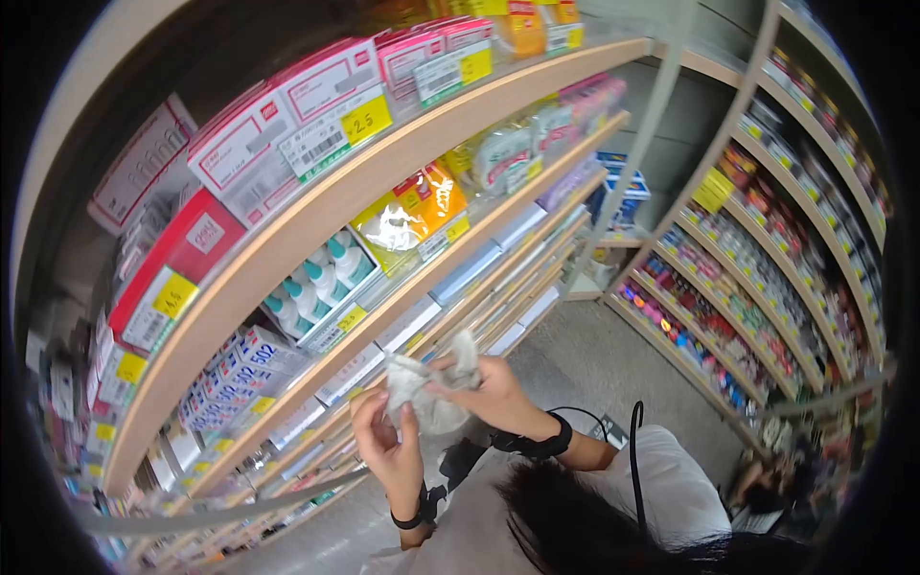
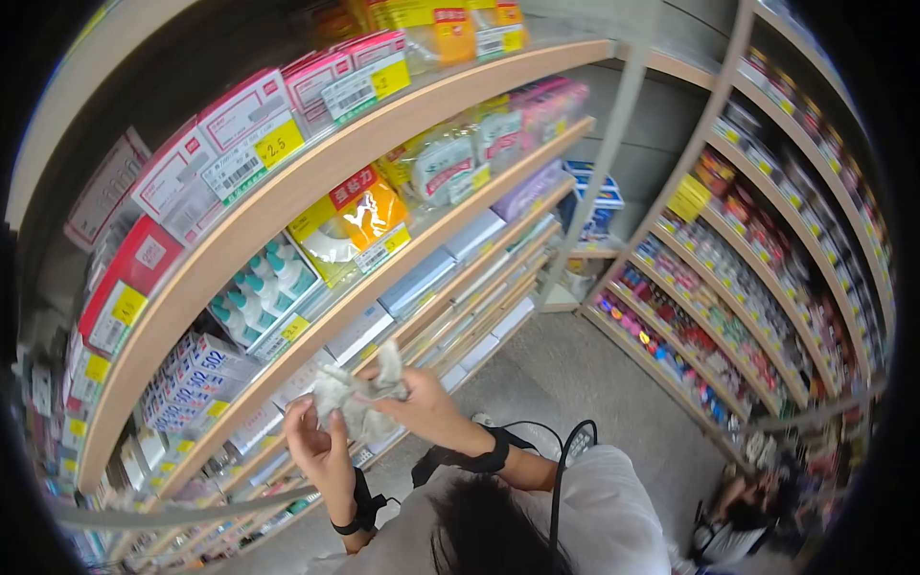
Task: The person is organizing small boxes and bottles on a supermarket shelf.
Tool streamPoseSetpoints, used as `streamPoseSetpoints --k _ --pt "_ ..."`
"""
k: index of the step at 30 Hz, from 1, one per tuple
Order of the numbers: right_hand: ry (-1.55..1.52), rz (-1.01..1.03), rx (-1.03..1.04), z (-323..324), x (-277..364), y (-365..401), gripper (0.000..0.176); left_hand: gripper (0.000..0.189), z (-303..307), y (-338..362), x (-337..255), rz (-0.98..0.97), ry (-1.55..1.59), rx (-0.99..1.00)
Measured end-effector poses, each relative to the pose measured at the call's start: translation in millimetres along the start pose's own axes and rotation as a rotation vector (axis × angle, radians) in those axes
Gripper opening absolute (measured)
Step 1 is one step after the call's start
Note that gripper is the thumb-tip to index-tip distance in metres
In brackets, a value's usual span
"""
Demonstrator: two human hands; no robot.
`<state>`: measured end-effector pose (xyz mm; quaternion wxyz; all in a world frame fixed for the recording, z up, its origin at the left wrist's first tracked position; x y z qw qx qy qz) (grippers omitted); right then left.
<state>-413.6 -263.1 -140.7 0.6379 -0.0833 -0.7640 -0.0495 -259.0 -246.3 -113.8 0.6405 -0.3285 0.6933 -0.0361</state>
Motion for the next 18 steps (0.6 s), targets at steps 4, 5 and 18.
streamPoseSetpoints --k 4,5,18 --pt "0.031 0.154 -0.052 27.5 -10.6 -19.3 0.016 0.035 -15.1 15.2 18.1 -0.025 -0.137 0.014" --pt "0.024 0.119 -0.047 29.0 -10.7 -21.4 0.017 0.034 -19.0 17.2 18.8 -0.018 -0.132 0.019" --pt "0.17 0.399 -0.015 21.8 2.7 -17.0 0.042 0.046 -51.5 28.4 -3.3 -0.081 -0.238 0.159"
Point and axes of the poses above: each hand's wrist, its own y-axis away from the middle knuckle, its own z-axis out of the back of the hand, x = y × z, the point moved 7 cm from there along -y, towards the middle knuckle, and after that the axes turned 15 degrees about -x, right-handed, at the moved point
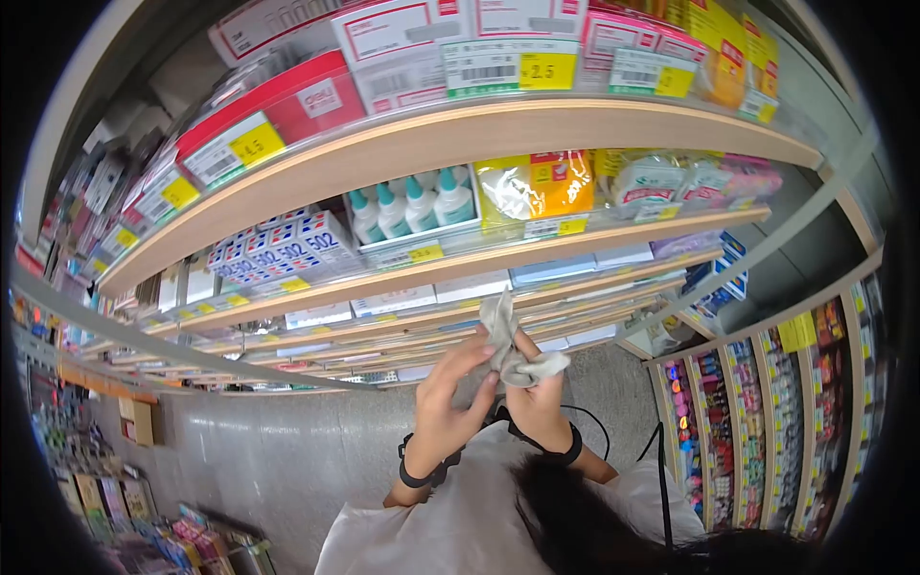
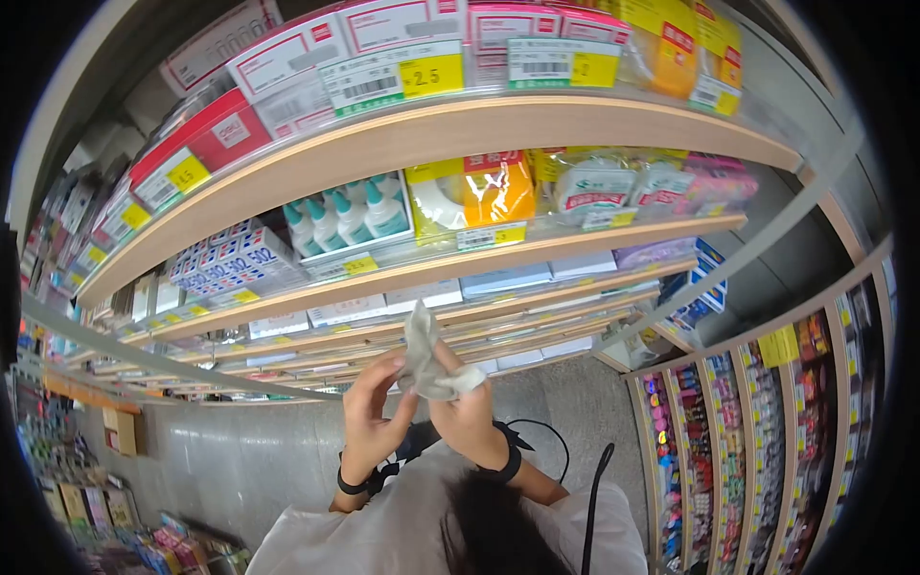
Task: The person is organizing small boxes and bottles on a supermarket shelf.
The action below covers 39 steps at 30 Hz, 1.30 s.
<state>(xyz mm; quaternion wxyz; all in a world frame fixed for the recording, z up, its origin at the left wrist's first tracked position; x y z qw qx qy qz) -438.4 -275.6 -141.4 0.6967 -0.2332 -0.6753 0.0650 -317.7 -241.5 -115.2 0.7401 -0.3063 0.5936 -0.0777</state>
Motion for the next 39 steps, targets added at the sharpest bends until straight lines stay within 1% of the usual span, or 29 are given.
streamPoseSetpoints --k 2,3,4,5,6,7,8,9,10,11,12,13,14,15,17,18,20,21,22,24,26,28,30,32,35,36,37,38,39 --pt "-0.25 -0.095 0.075 -7.2 -1.6 -4.1 0.046 0.047 1.9 -4.2 -4.3 -0.004 -0.052 -0.032" --pt "-0.216 -0.178 0.203 -8.6 0.8 -5.1 0.047 0.046 0.5 -7.1 -8.1 -0.031 -0.094 -0.001" --pt "-0.22 -0.178 0.216 -10.6 -0.7 -8.5 0.047 0.046 -1.3 -9.6 -11.0 -0.06 -0.135 0.031" --pt "-0.183 -0.147 0.254 -15.3 -2.6 -11.8 0.045 0.041 -0.8 -11.6 -8.8 -0.001 -0.11 0.01" --pt "-0.146 -0.116 0.29 -19.1 -6.4 -12.5 0.042 0.041 2.2 -15.2 -7.4 0.001 -0.116 0.001" --pt "-0.148 -0.259 0.249 -13.8 -40.7 -3.6 0.039 0.041 5.6 -20.3 -7.0 -0.032 -0.134 0.018" --pt "-0.151 -0.259 0.257 -11.2 -43.5 -7.4 0.039 0.04 7.4 -25.8 -7.1 -0.066 -0.152 0.036" --pt "-0.109 -0.077 0.196 -5.1 -35.5 -17.4 0.044 0.037 12.5 -33.0 -10.2 -0.131 -0.198 -0.036" --pt "-0.067 0.104 0.132 -0.4 -25.8 -25.5 0.05 0.037 13.4 -40.5 -8.9 -0.131 -0.2 -0.04" --pt "-0.018 0.198 0.083 1.6 -16.3 -35.6 0.052 0.035 20.3 -50.1 -8.7 -0.158 -0.281 -0.139" --pt "-0.017 0.198 0.085 -1.8 -8.8 -47.5 0.052 0.035 25.8 -59.7 -9.0 -0.184 -0.361 -0.238" --pt "-0.04 0.137 0.044 -3.2 -3.8 -62.1 0.053 0.035 21.7 -71.1 -9.0 -0.181 -0.36 -0.24" --pt "-0.061 0.078 0.004 -6.0 -2.7 -76.1 0.054 0.035 16.6 -83.2 -17.3 -0.285 -0.48 -0.298" --pt "-0.06 0.081 0.007 -13.9 -3.5 -89.4 0.054 0.037 10.9 -92.2 -25.0 -0.39 -0.6 -0.358" --pt "-0.011 0.329 -0.111 -22.6 9.3 -113.1 0.05 0.039 -2.2 -105.6 -25.8 -0.427 -0.58 -0.343" --pt "-0.013 0.336 -0.108 -27.9 16.7 -121.9 0.05 0.042 -9.6 -109.8 -26.3 -0.463 -0.563 -0.322" --pt "0.165 0.457 -0.092 -40.2 39.4 -133.7 0.046 0.044 -17.7 -115.4 -16.8 -0.449 -0.555 -0.335" --pt "0.125 0.479 -0.089 -45.6 40.2 -138.9 0.039 0.044 -20.4 -117.9 -14.2 -0.451 -0.579 -0.353" --pt "0.12 0.486 -0.086 -47.7 41.8 -144.1 0.039 0.044 -22.1 -119.8 -12.8 -0.452 -0.605 -0.371" --pt "0.051 0.457 0.168 -65.6 41.5 -147.7 0.034 0.044 -25.0 -122.0 -11.7 -0.467 -0.636 -0.365" --pt "0.026 0.458 0.177 -71.1 43.0 -150.7 0.031 0.044 -23.7 -123.5 -9.2 -0.459 -0.647 -0.398" --pt "0.075 0.383 0.219 -75.2 42.7 -155.0 0.032 0.045 -22.2 -126.3 -6.6 -0.448 -0.617 -0.412" --pt "0.059 0.414 0.236 -76.3 43.9 -156.5 0.033 0.046 -20.9 -128.9 -6.8 -0.437 -0.585 -0.424" --pt "0.042 0.449 0.247 -76.2 44.2 -156.5 0.034 0.049 -15.4 -131.5 -7.1 -0.392 -0.475 -0.475" --pt "-0.032 0.424 0.27 -72.4 43.6 -153.9 0.036 0.05 -15.1 -131.9 -1.4 -0.383 -0.455 -0.441" --pt "-0.137 0.367 0.226 -66.9 43.4 -153.7 0.035 0.05 -14.1 -131.3 -2.4 -0.383 -0.454 -0.444" --pt "-0.241 0.307 0.183 -61.0 42.2 -152.7 0.034 0.05 -16.1 -129.2 -6.8 -0.44 -0.498 -0.416" --pt "-0.241 0.306 0.184 -57.0 43.8 -150.1 0.034 0.05 -18.4 -127.1 -11.3 -0.498 -0.542 -0.387" --pt "-0.209 0.399 0.162 -49.2 52.3 -146.5 0.035 0.05 -17.9 -125.0 -13.6 -0.498 -0.543 -0.386"
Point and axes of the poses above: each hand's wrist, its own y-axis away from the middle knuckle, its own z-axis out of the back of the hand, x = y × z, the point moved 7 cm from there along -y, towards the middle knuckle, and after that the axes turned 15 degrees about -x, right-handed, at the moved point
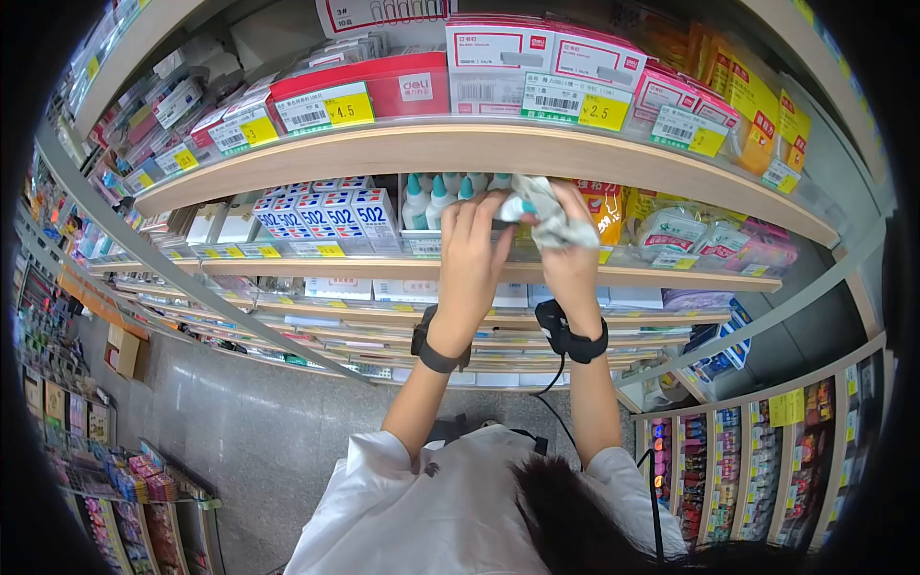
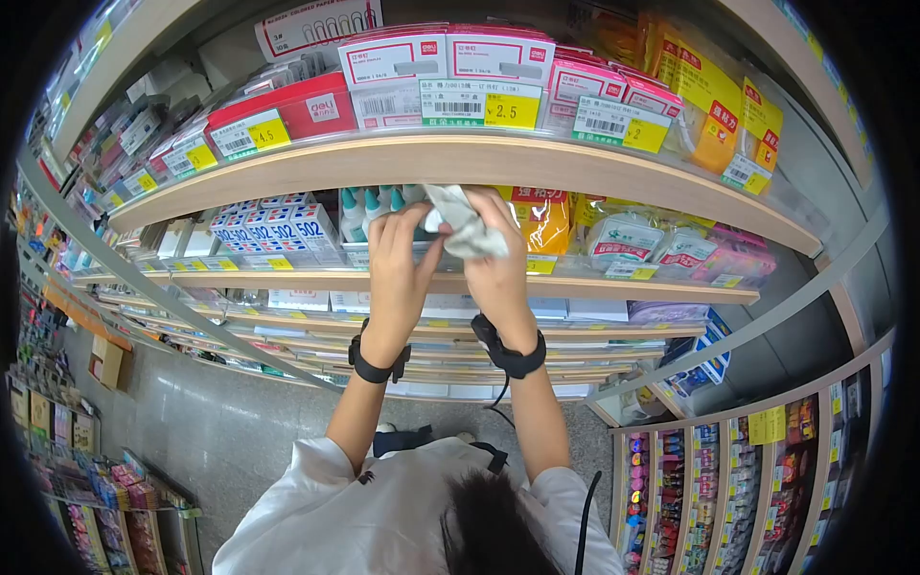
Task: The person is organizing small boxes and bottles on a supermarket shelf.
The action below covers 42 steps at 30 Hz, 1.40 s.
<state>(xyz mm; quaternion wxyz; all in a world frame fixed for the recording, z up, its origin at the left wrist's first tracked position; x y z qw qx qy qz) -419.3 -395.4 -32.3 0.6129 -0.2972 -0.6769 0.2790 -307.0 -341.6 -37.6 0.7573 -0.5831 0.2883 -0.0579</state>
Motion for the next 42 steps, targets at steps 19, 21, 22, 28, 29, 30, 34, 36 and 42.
streamPoseSetpoints --k 19,21,22,28,29,30,34,36,42 --pt "0.003 -0.235 -0.24 66.9 65.3 85.3 0.047 0.021 48.5 104.3 -48.0 0.959 0.666 0.409" --pt "-0.016 -0.223 -0.187 62.2 74.7 87.6 0.044 0.022 52.0 94.9 -53.0 0.788 0.633 0.41" --pt "0.057 -0.169 -0.036 54.7 80.7 81.8 0.041 0.023 52.5 89.1 -55.4 0.73 0.62 0.415" --pt "0.2 0.032 0.108 42.3 94.3 83.4 0.033 0.024 63.1 85.3 -61.8 0.525 0.548 0.369" --pt "0.2 0.028 0.111 42.3 94.7 84.5 0.033 0.023 65.8 83.4 -63.6 0.494 0.522 0.357" --pt "0.234 0.06 0.097 43.2 96.5 84.7 0.033 0.023 67.0 82.5 -65.0 0.495 0.521 0.357" --pt "0.231 0.138 0.041 48.8 101.8 80.2 0.035 0.022 66.2 85.5 -58.9 0.676 0.508 0.412" --pt "0.182 0.119 0.015 45.5 101.7 79.2 0.035 0.022 68.7 84.7 -59.2 0.651 0.491 0.421" --pt "0.072 0.221 0.045 52.4 102.6 80.1 0.031 0.022 72.9 82.7 -60.9 0.537 0.361 0.504"
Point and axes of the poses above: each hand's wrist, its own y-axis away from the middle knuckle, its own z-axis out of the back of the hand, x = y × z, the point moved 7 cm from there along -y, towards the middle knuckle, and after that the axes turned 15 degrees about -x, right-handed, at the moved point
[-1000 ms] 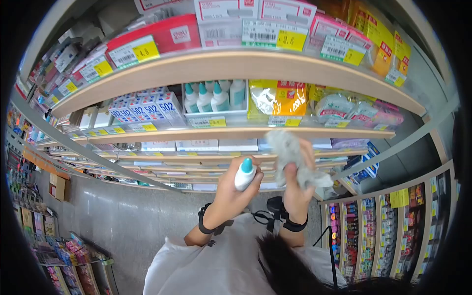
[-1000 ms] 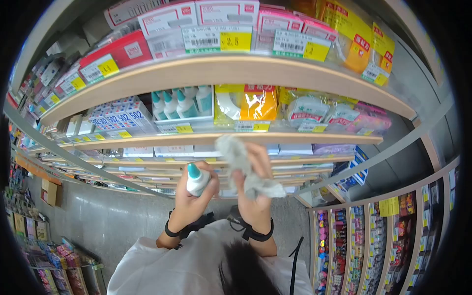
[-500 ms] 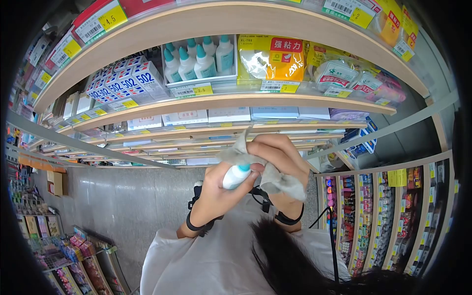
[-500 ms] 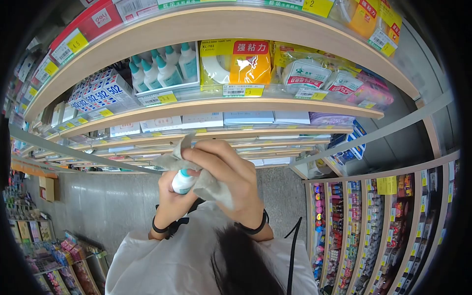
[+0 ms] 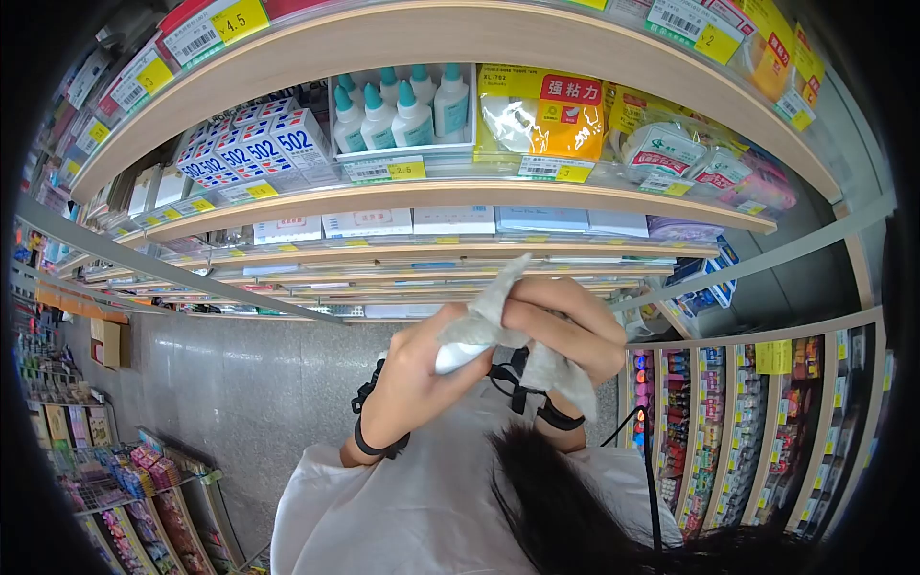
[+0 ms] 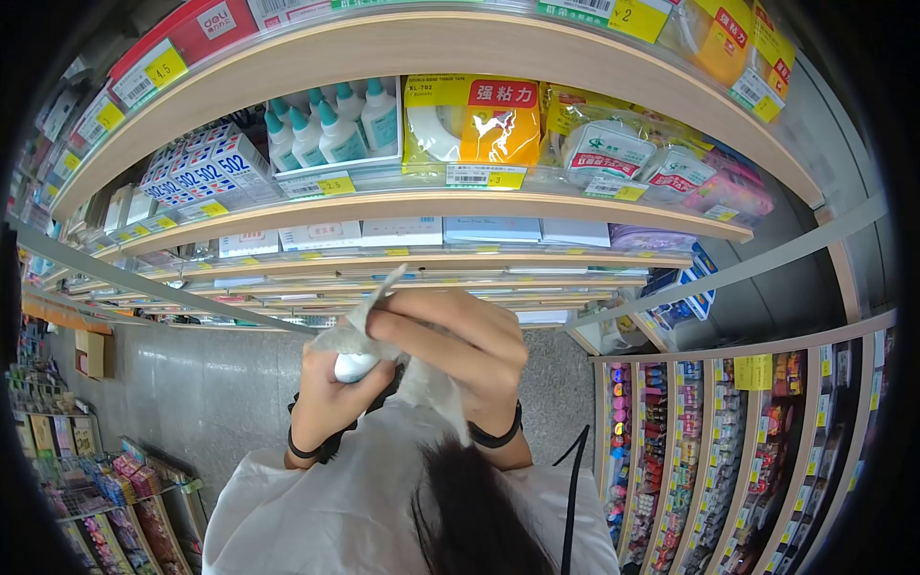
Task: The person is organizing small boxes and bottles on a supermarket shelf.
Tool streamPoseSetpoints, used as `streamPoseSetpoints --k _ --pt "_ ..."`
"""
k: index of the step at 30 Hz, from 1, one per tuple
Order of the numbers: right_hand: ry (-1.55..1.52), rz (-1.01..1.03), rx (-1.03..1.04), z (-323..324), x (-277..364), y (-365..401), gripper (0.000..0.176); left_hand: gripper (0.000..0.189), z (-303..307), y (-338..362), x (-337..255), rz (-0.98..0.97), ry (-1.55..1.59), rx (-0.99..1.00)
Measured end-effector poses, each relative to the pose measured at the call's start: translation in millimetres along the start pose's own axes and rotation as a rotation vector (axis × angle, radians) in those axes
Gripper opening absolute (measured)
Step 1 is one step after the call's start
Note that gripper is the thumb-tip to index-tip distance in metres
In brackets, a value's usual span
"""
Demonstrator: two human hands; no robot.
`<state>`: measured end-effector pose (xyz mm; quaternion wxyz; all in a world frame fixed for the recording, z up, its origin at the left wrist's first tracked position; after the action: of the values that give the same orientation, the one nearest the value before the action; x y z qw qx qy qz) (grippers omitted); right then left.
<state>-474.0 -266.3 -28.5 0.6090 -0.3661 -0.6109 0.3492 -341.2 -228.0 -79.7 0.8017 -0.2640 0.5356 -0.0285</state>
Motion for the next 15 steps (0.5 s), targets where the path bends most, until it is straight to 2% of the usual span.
streamPoseSetpoints --k 2,5,6,7,8,9,11,12,14,15 --pt "0.002 0.068 0.021 5.8 2.0 1.7 0.03 0.023 -2.3 -0.1 -1.2 -0.035 0.07 -0.019" --pt "-0.158 -0.047 0.062 2.2 -11.8 23.2 0.024 0.022 -8.3 2.6 3.9 0.052 0.195 0.006" --pt "-0.076 -0.252 -0.223 11.8 -31.6 36.6 0.025 0.022 -9.7 3.2 1.4 0.05 0.194 0.009" --pt "0.008 -0.454 -0.509 27.0 -46.8 52.0 0.028 0.021 -13.6 4.8 6.9 0.233 0.331 0.02" --pt "0.104 -0.432 -0.385 26.9 -45.5 49.4 0.028 0.021 -17.8 8.2 13.6 0.419 0.468 0.028" --pt "0.104 -0.431 -0.385 25.0 -43.3 43.9 0.028 0.021 -17.4 7.9 13.9 0.419 0.469 0.028" --pt "0.187 -0.224 -0.419 22.1 -24.2 24.7 0.028 0.022 -20.4 9.1 16.2 0.494 0.591 0.072" --pt "0.192 -0.081 -0.394 19.7 -13.3 21.4 0.022 0.022 -20.8 9.1 19.2 0.495 0.592 0.071" --pt "0.158 -0.081 -0.315 9.2 -3.3 19.8 0.026 0.044 -24.0 7.9 15.5 0.411 0.81 0.122" --pt "0.123 -0.082 -0.235 1.9 1.0 18.7 0.031 0.044 -25.4 8.7 13.8 0.413 0.809 0.121"
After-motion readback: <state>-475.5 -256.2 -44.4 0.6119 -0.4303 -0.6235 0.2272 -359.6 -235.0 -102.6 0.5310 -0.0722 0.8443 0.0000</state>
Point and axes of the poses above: each hand's wrist, its own y-axis away from the middle knuckle, its own z-axis out of the back of the hand, x = y × z, the point moved 7 cm from there along -y, towards the middle knuckle, and after that the axes turned 15 degrees about -x, right-handed, at the moved point
